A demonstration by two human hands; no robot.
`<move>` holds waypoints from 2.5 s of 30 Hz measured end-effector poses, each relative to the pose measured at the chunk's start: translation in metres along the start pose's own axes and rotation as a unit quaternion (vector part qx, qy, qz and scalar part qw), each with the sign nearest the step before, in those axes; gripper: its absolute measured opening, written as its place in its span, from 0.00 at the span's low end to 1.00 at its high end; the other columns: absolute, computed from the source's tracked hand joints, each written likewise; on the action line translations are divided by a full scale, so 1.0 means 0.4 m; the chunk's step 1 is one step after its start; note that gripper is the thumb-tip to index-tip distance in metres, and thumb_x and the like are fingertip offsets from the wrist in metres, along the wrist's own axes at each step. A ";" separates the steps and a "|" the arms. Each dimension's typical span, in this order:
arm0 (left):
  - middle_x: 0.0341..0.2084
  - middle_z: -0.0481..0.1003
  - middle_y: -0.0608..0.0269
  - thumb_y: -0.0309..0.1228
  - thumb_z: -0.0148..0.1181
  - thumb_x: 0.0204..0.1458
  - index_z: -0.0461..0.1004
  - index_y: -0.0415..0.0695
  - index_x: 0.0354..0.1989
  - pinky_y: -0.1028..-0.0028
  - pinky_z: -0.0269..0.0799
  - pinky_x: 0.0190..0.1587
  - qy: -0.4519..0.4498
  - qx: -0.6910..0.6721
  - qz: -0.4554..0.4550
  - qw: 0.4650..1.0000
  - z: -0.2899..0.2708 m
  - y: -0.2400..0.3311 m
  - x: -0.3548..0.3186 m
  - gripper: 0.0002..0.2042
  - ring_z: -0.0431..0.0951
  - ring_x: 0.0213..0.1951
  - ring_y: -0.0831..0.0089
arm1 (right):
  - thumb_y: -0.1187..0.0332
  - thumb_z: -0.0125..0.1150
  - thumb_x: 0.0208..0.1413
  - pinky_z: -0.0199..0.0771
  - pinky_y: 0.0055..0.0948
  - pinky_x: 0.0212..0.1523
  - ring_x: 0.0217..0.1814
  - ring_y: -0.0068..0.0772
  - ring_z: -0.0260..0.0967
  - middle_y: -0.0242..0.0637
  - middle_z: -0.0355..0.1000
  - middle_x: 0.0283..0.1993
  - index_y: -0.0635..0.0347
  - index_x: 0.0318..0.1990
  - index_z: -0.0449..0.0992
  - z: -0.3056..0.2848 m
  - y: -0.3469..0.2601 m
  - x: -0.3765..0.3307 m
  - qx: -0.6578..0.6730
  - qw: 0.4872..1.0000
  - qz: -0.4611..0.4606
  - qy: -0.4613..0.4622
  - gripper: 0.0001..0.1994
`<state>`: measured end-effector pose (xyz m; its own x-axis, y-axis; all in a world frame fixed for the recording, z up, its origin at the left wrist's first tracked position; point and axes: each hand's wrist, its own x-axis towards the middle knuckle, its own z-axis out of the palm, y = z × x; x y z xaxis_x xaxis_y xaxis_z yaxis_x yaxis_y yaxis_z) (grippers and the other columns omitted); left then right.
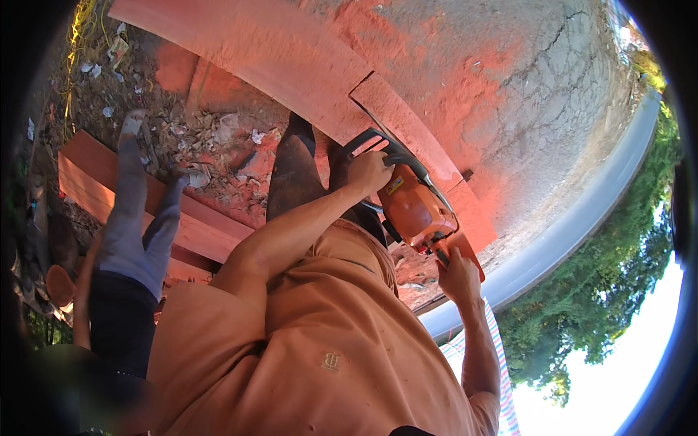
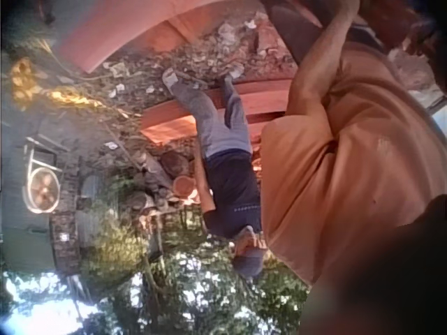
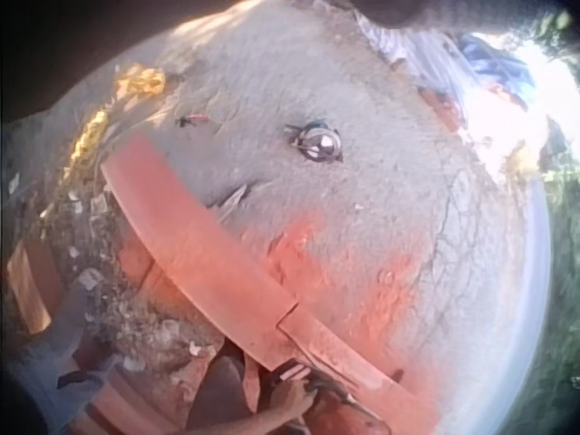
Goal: The person uses a chainsaw to cut a long red-painted wooden plank into shorter sections. The person repositions the plank and continues cutting along its length, producing multiple cut pieces that remain on the ground.
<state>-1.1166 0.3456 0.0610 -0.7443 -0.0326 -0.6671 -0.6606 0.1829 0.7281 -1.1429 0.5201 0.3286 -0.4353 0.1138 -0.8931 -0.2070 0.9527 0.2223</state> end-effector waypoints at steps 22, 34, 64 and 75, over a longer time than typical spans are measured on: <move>0.27 0.80 0.47 0.37 0.60 0.49 0.81 0.44 0.34 0.55 0.76 0.38 -0.004 -0.014 0.015 1.000 -0.015 -0.012 0.016 0.10 0.81 0.34 0.49 | 0.59 0.64 0.56 0.72 0.59 0.34 0.33 0.65 0.74 0.58 0.75 0.27 0.61 0.38 0.68 0.016 -0.016 0.007 0.000 1.000 0.010 0.007 0.15; 0.28 0.80 0.48 0.36 0.61 0.48 0.81 0.43 0.33 0.56 0.77 0.39 -0.004 -0.013 0.021 1.000 -0.030 -0.009 0.017 0.10 0.82 0.35 0.51 | 0.58 0.64 0.56 0.73 0.57 0.32 0.29 0.63 0.75 0.56 0.74 0.24 0.62 0.34 0.69 0.007 -0.031 0.009 -0.005 0.999 -0.010 0.035 0.16; 0.28 0.79 0.47 0.35 0.63 0.49 0.80 0.41 0.33 0.57 0.75 0.39 -0.020 -0.014 0.040 0.999 -0.089 -0.005 0.029 0.10 0.81 0.36 0.49 | 0.62 0.59 0.58 0.74 0.56 0.34 0.29 0.62 0.75 0.55 0.74 0.23 0.63 0.34 0.68 -0.056 -0.085 -0.010 0.021 1.000 0.006 0.009 0.12; 0.28 0.80 0.47 0.35 0.61 0.48 0.81 0.43 0.33 0.56 0.76 0.39 -0.045 -0.033 0.039 0.998 -0.092 0.022 0.003 0.10 0.81 0.36 0.50 | 0.61 0.60 0.58 0.72 0.55 0.29 0.27 0.61 0.74 0.53 0.73 0.22 0.61 0.35 0.68 -0.057 -0.073 -0.048 0.005 1.000 0.012 0.017 0.13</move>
<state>-1.1268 0.3109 0.0723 -0.7838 0.0676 -0.6173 -0.6082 0.1169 0.7851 -1.1485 0.4835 0.3481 -0.4690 0.1268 -0.8740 -0.1882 0.9526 0.2392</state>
